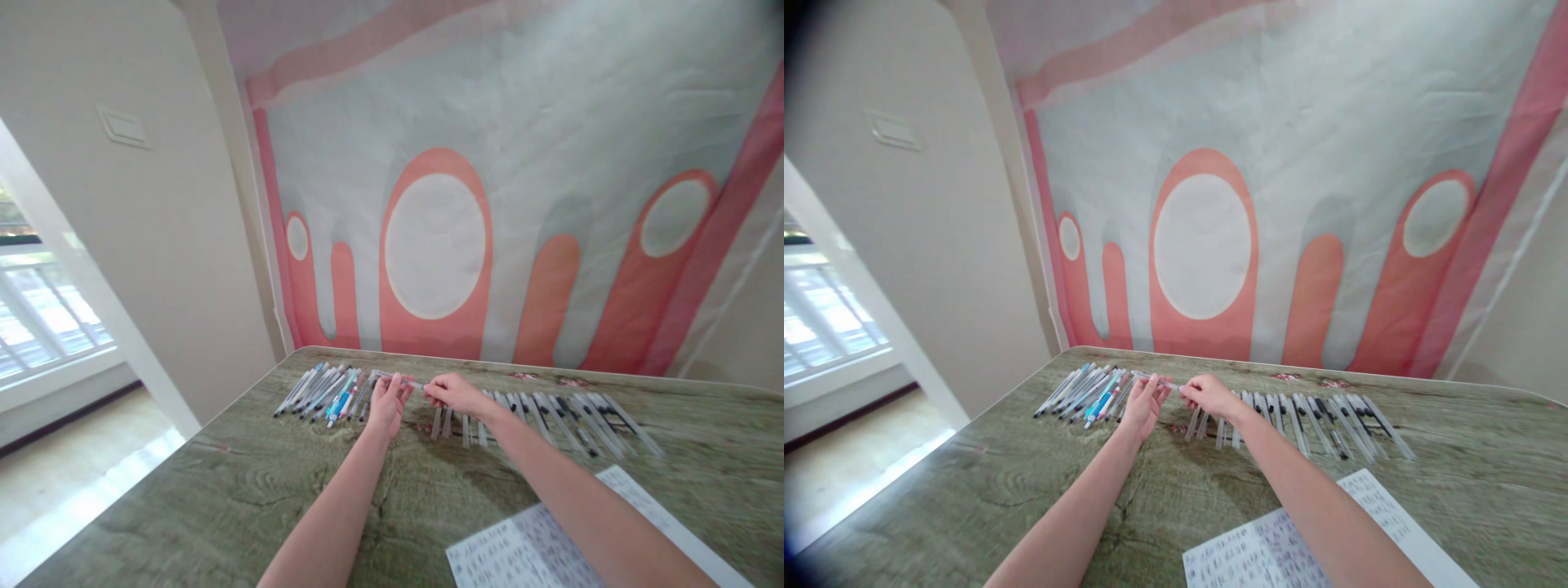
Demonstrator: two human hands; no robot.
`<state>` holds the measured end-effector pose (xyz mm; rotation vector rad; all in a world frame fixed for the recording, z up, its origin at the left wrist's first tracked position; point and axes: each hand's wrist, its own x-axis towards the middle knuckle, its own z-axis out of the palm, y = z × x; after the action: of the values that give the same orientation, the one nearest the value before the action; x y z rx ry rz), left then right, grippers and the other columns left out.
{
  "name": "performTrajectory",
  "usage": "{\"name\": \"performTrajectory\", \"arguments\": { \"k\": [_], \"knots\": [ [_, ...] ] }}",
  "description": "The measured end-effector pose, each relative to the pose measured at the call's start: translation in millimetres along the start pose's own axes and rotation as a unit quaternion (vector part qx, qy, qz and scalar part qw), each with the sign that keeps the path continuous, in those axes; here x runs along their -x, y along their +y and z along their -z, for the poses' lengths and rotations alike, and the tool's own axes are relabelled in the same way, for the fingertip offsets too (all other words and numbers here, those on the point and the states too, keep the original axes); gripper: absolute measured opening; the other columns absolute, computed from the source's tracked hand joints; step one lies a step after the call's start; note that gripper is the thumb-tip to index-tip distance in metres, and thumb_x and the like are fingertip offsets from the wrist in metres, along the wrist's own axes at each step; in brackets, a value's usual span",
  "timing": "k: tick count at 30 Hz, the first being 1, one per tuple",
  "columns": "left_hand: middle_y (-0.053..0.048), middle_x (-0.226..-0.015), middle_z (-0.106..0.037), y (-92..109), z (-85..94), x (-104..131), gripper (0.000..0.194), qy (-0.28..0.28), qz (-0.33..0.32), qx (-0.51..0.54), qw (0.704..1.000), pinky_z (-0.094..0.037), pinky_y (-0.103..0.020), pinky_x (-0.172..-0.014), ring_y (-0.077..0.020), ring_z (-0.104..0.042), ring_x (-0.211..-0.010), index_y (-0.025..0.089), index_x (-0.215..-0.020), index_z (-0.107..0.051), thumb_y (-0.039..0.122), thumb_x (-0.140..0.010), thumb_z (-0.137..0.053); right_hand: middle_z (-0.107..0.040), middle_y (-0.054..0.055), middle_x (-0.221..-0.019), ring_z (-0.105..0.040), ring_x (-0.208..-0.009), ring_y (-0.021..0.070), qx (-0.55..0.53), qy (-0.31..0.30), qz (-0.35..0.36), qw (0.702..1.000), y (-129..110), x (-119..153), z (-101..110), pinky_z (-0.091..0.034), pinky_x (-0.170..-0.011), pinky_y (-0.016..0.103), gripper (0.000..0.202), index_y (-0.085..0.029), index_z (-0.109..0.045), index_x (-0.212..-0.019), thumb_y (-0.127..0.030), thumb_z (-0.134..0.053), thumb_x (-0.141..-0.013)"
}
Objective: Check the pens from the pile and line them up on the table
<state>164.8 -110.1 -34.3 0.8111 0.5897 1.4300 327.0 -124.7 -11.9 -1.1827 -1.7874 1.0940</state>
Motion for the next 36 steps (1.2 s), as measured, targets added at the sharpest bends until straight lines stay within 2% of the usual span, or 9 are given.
{"name": "performTrajectory", "arguments": {
  "k": [3, 9, 13, 15, 20, 25, 30, 36],
  "knots": [
    [-0.001, -0.08, -0.06, 0.1, -0.2, 0.2, 0.021, 0.002, 0.002, -0.004, 1.0, -0.044, -0.028, -0.08, -0.0097, -0.059, -0.08, 0.016, -0.075, -0.042, 0.027, -0.071, -0.06, -0.06, 0.001, -0.06, -0.05, -0.053, 0.0088, 0.018, 0.022, 0.017, 0.999, -1.7, 1.1, 0.9, -0.039, -0.05, 0.018, 0.03, -0.013, -0.058, -0.069, -0.042, -0.054, -0.07],
    [-0.001, -0.079, -0.06, -2.1, 0.4, -0.2, 0.021, -0.004, -0.004, 0.009, 1.0, -0.045, -0.026, -0.077, -0.0082, -0.059, -0.075, 0.017, -0.077, -0.043, 0.026, -0.07, -0.061, -0.059, 0.002, -0.057, -0.05, -0.047, 0.0093, 0.006, -0.02, -0.032, 0.999, 1.3, -1.6, -0.5, -0.037, -0.045, 0.019, 0.045, -0.012, -0.059, -0.07, -0.05, -0.037, -0.078],
    [-0.001, -0.078, -0.06, -2.0, 0.0, 0.4, 0.022, -0.003, 0.002, 0.014, 1.0, -0.045, -0.026, -0.076, -0.0111, -0.059, -0.08, 0.016, -0.075, -0.042, 0.025, -0.07, -0.061, -0.058, 0.0, -0.056, -0.049, -0.049, 0.0087, 0.046, 0.029, 0.012, 0.998, 4.5, -2.9, 0.3, -0.037, -0.047, 0.019, 0.033, -0.013, -0.058, -0.068, -0.046, -0.053, -0.069],
    [-0.001, -0.078, -0.059, -1.8, -0.5, 0.8, 0.022, 0.0, 0.004, 0.015, 1.0, -0.046, -0.026, -0.076, -0.0117, -0.06, -0.081, 0.016, -0.074, -0.042, 0.025, -0.07, -0.061, -0.058, 0.0, -0.057, -0.048, -0.049, 0.0084, 0.053, 0.039, 0.019, 0.998, 3.5, -1.7, 1.4, -0.035, -0.046, 0.018, 0.034, -0.013, -0.057, -0.068, -0.046, -0.055, -0.068],
    [-0.002, -0.078, -0.06, -1.9, -1.1, 0.9, 0.022, 0.004, 0.0, 0.013, 1.0, -0.046, -0.026, -0.075, -0.0109, -0.06, -0.079, 0.016, -0.074, -0.042, 0.025, -0.07, -0.061, -0.059, 0.002, -0.057, -0.05, -0.048, 0.0094, 0.014, -0.025, -0.022, 0.999, 1.9, -0.1, 0.9, -0.036, -0.045, 0.019, 0.045, -0.012, -0.058, -0.069, -0.051, -0.038, -0.077],
    [-0.002, -0.077, -0.06, -1.6, -1.0, 1.2, 0.023, 0.005, -0.002, 0.001, 1.0, -0.046, -0.024, -0.073, -0.0098, -0.06, -0.076, 0.016, -0.072, -0.041, 0.028, -0.07, -0.061, -0.058, 0.0, -0.058, -0.048, -0.05, 0.0081, 0.048, 0.04, 0.001, 0.998, 6.3, -2.0, -0.6, -0.035, -0.046, 0.017, 0.033, -0.013, -0.057, -0.072, -0.045, -0.057, -0.067],
    [-0.002, -0.075, -0.061, -0.7, -1.9, 2.3, 0.024, 0.003, -0.006, -0.014, 1.0, -0.046, -0.022, -0.07, -0.0072, -0.058, -0.068, 0.016, -0.072, -0.041, 0.029, -0.07, -0.061, -0.059, 0.002, -0.059, -0.049, -0.048, 0.0088, 0.006, -0.031, -0.027, 0.999, 4.9, 0.2, -2.1, -0.035, -0.044, 0.018, 0.044, -0.012, -0.058, -0.072, -0.051, -0.036, -0.078],
    [-0.002, -0.073, -0.061, -0.8, -3.2, 2.5, 0.026, 0.007, -0.009, -0.02, 1.0, -0.046, -0.024, -0.069, -0.0081, -0.059, -0.067, 0.016, -0.071, -0.041, 0.031, -0.068, -0.062, -0.057, 0.0, -0.056, -0.047, -0.049, 0.0082, 0.056, 0.045, 0.004, 0.997, 5.8, 0.0, -2.6, -0.035, -0.045, 0.018, 0.032, -0.013, -0.058, -0.068, -0.045, -0.056, -0.067]
  ]
}}
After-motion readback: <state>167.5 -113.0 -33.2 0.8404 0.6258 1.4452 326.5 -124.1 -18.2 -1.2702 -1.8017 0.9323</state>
